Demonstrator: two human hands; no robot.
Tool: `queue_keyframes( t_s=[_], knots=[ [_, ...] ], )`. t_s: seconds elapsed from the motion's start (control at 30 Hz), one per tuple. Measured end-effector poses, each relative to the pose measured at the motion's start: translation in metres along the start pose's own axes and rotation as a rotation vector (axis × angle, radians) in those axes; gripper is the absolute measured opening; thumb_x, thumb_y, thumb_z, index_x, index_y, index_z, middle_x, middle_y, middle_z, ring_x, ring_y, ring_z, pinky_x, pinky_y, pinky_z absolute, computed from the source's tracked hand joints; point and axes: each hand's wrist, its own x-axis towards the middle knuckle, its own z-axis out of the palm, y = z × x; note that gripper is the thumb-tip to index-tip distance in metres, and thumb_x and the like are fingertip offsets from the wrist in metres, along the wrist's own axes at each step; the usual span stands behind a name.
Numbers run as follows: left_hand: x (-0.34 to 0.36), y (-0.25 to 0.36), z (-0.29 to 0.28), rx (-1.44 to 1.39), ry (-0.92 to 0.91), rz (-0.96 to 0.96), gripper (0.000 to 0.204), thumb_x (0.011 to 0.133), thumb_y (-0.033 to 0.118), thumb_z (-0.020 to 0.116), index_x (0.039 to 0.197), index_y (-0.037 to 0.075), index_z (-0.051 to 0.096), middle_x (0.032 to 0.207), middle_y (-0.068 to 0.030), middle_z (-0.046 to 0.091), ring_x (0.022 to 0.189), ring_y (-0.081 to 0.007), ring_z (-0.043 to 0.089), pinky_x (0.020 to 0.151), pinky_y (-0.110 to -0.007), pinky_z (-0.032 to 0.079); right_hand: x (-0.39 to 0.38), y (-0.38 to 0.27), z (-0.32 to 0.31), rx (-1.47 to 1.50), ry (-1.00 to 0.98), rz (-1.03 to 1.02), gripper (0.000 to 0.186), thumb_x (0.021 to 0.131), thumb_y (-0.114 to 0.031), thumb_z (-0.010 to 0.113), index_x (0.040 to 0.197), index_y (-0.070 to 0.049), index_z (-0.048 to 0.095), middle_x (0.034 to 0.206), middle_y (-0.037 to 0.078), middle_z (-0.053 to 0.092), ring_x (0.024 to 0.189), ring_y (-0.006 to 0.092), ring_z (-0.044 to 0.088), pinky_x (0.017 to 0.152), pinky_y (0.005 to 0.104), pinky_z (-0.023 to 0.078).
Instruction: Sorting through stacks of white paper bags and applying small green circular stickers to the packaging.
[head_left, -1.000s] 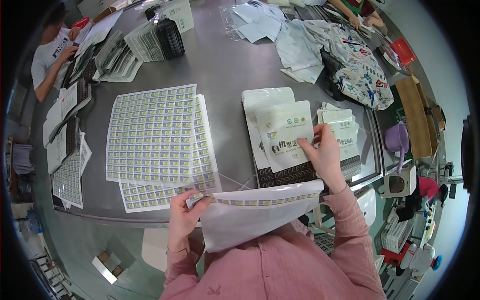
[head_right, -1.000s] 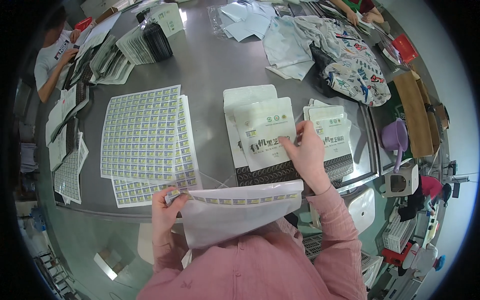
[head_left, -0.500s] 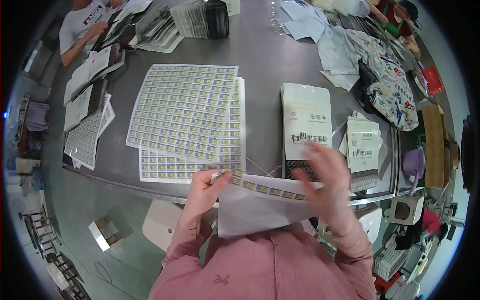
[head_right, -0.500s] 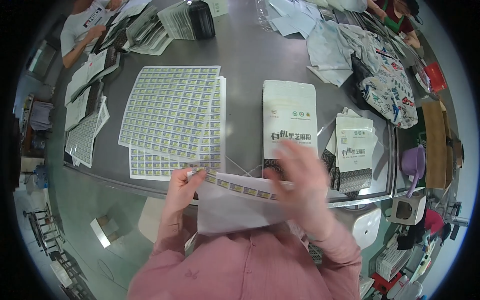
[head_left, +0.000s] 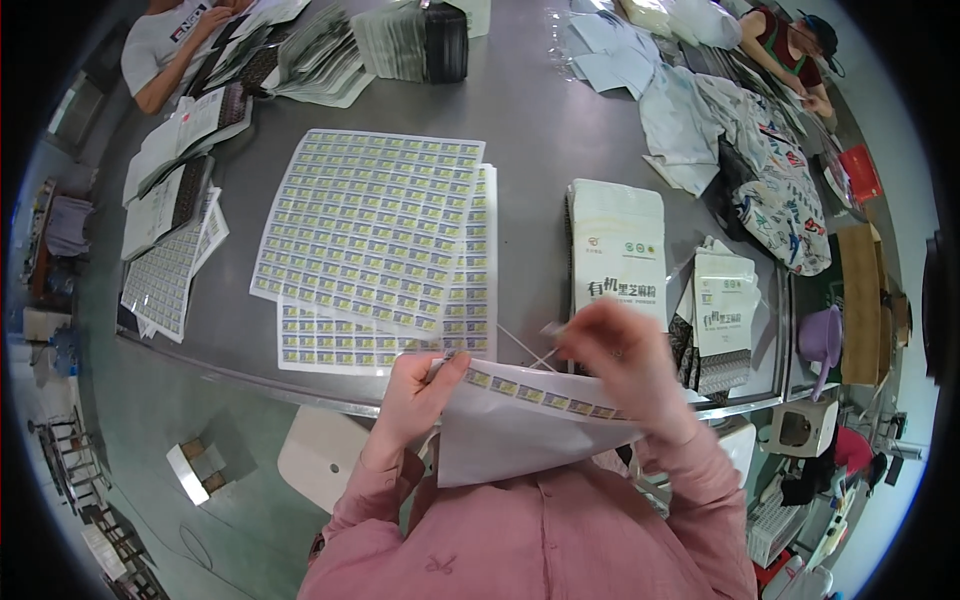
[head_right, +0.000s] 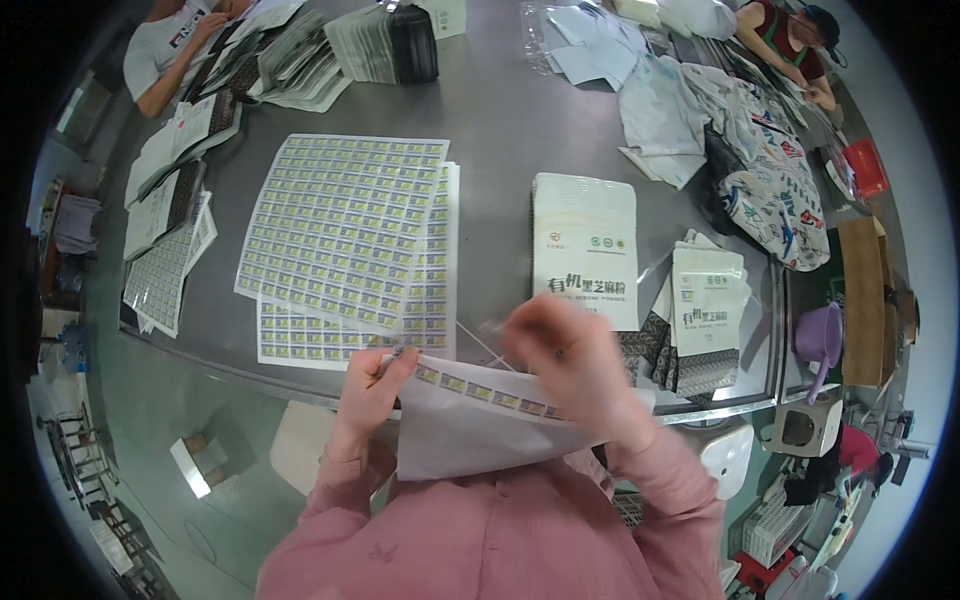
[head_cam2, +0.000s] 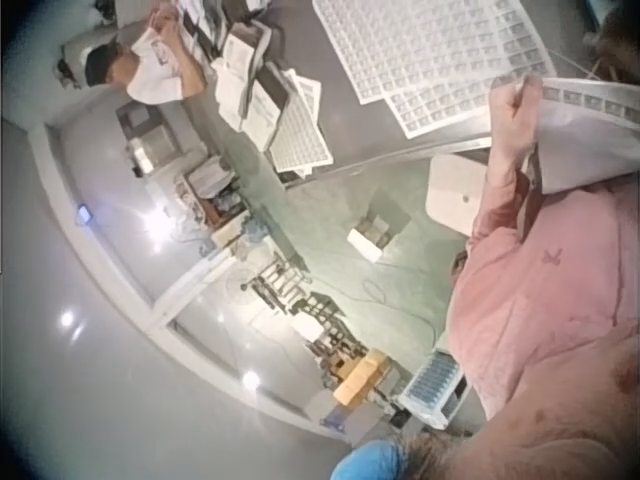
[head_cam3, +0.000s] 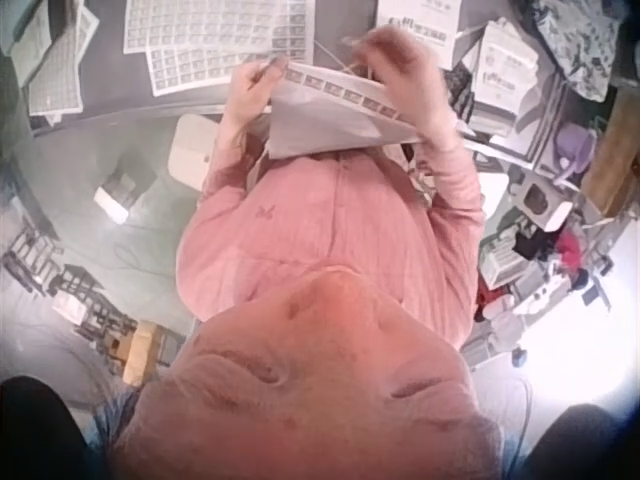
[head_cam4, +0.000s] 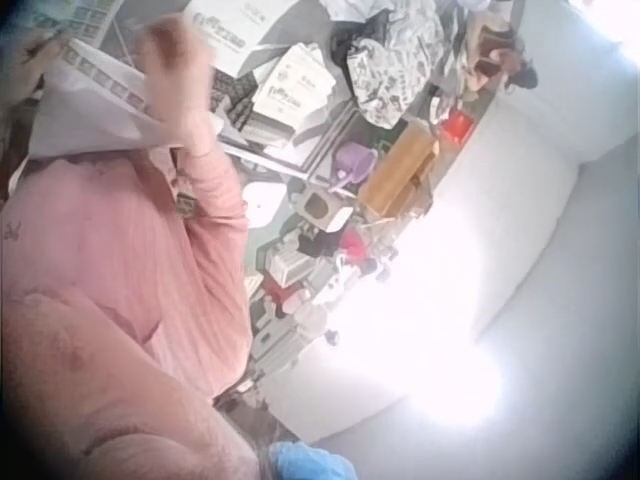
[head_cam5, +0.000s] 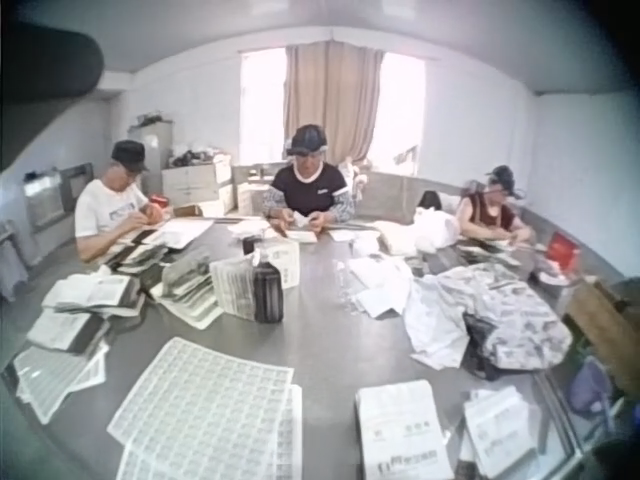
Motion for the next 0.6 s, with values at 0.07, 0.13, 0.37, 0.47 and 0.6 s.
queue_keyframes(
  t_s=[0.07,0.13,0.37,0.47,0.6],
  knots=[
    [0.0,0.0,0.003,-0.023,0.0,-0.001,0.032,0.103,0.019,0.065,0.078,-0.001,0.068,0.057,0.0101,0.045,0.057,0.0001,0.036,0.047,-0.025,0.024,0.021,0.006,-0.05,0.019,-0.04,0.185,0.007,0.096,-0.006,0.068,0.096,0.001,0.067,0.083,0.006,0.072,0.076,0.0107,0.069,0.07,0.0251,0.057],
    [0.002,0.001,0.005,-0.045,-0.012,0.002,0.032,0.103,0.018,0.065,0.078,-0.001,0.068,0.057,0.01,0.045,0.056,0.0002,0.037,0.047,-0.025,0.024,0.044,0.016,-0.081,-0.029,-0.056,0.255,0.006,0.096,-0.005,0.067,0.097,0.001,0.067,0.085,0.006,0.072,0.076,0.0106,0.069,0.07,0.0246,0.058],
    [0.002,0.005,0.005,-0.012,0.011,-0.052,0.028,0.102,0.016,0.066,0.084,-0.004,0.072,0.056,0.0085,0.052,0.053,0.0004,0.04,0.046,-0.023,0.027,0.089,0.031,-0.089,-0.133,-0.192,0.302,0.011,0.095,-0.008,0.07,0.091,0.002,0.067,0.081,0.004,0.07,0.07,0.0095,0.069,0.064,0.0227,0.057],
    [0.001,0.004,0.005,0.007,0.014,-0.041,0.027,0.102,0.016,0.066,0.085,-0.004,0.072,0.057,0.0083,0.053,0.053,0.0004,0.04,0.045,-0.024,0.027,0.096,0.041,-0.087,-0.113,-0.209,0.292,0.014,0.093,-0.01,0.069,0.091,0.003,0.068,0.081,0.007,0.071,0.071,0.012,0.071,0.064,0.0253,0.06],
    [0.002,0.008,0.004,0.01,-0.001,-0.054,0.025,0.102,0.014,0.067,0.085,-0.004,0.072,0.057,0.0085,0.052,0.053,0.0001,0.04,0.045,-0.024,0.027,0.1,0.041,-0.086,-0.152,-0.2,0.29,0.015,0.092,-0.011,0.07,0.089,0.003,0.068,0.08,0.007,0.072,0.07,0.0116,0.071,0.062,0.0245,0.059]
  ],
)
